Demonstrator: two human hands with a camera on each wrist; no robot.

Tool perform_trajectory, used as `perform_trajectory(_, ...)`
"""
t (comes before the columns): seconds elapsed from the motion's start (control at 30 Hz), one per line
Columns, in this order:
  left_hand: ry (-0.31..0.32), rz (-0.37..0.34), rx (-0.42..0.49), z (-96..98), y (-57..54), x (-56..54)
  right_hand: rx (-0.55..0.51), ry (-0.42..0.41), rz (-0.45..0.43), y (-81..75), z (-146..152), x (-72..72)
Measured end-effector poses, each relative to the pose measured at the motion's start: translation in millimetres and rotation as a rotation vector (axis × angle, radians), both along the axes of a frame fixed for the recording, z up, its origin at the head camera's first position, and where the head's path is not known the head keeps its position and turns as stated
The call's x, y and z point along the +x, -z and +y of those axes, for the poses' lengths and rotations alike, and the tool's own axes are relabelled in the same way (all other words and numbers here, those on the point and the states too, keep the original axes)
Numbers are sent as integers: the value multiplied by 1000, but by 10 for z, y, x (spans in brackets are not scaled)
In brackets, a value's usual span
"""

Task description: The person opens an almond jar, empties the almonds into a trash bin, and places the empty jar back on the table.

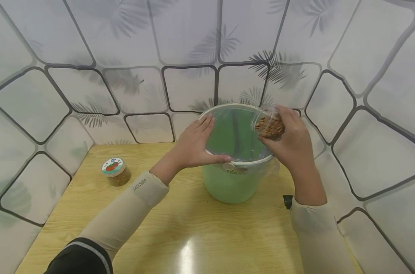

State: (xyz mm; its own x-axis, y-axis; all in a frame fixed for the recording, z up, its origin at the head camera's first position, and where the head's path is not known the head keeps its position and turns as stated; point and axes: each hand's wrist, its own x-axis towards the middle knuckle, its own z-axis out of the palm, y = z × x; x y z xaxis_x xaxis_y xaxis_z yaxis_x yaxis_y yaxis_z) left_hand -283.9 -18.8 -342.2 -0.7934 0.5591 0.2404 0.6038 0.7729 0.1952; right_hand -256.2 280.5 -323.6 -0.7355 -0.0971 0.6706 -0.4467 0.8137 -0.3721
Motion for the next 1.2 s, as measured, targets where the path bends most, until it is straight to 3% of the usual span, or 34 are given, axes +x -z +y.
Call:
perform_trajectory(0.53,1,10,11,-1,17,-8,40,-39,13,-23,-41,-1)
perform_trajectory(1.2,0,10,23,-5,23,2,76,-28,22,-47,-34,-3)
